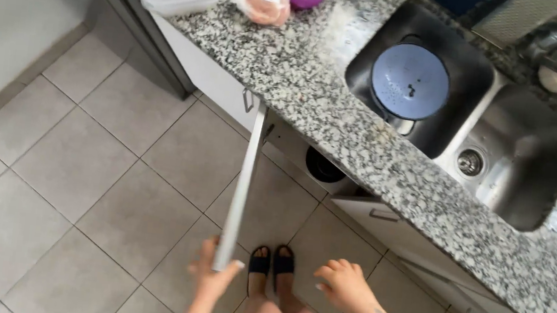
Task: The person cuts a lemon in half on a cutting board and then uses a manual citrus juicer to extract juice into a small glass. They then retrieve a small metal cup from a drawer and pour some of the lemon juice into it. Finally, they open the refrigerator and take out a bottle of honey and a green container.
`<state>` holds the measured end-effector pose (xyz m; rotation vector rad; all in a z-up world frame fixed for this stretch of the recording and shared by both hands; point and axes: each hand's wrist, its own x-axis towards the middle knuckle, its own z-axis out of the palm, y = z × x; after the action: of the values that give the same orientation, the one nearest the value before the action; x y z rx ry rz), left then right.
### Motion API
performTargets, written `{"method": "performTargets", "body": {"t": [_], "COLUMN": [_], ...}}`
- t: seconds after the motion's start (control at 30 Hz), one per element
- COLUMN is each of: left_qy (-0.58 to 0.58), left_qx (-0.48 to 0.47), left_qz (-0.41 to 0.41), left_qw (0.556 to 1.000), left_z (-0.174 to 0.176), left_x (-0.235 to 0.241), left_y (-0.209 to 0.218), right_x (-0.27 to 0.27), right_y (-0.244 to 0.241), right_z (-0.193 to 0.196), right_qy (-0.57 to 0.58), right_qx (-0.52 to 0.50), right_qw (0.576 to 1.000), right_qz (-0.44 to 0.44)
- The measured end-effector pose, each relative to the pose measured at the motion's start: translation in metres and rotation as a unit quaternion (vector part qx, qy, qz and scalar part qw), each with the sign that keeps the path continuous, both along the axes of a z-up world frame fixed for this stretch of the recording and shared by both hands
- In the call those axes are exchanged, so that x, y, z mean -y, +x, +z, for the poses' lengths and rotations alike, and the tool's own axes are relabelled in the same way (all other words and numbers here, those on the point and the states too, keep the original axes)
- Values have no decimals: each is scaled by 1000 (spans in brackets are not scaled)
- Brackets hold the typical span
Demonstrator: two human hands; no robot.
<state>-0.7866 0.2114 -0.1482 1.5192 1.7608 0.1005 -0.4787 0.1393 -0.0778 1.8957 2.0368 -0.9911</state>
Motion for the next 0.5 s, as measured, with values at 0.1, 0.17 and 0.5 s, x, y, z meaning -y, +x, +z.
{"method": "performTargets", "body": {"t": [0.1,0.17,0.5], "left_qy": [11,113,404], "left_qx": [-1,57,246], "left_qz": [169,159,47], "left_qw": [986,979,880], "left_z": [13,-15,-134], "left_x": [-56,-94,-170], "left_y": [-71,-112,-199], "right_x": [-24,-47,-115], "right_y": [-30,-32,52], "right_z": [-72,-140,-432], "right_qy": [-124,-211,-226], "right_qx": [-13,44,303], "right_qw": [991,971,920], "right_qz": [52,104,100]}}
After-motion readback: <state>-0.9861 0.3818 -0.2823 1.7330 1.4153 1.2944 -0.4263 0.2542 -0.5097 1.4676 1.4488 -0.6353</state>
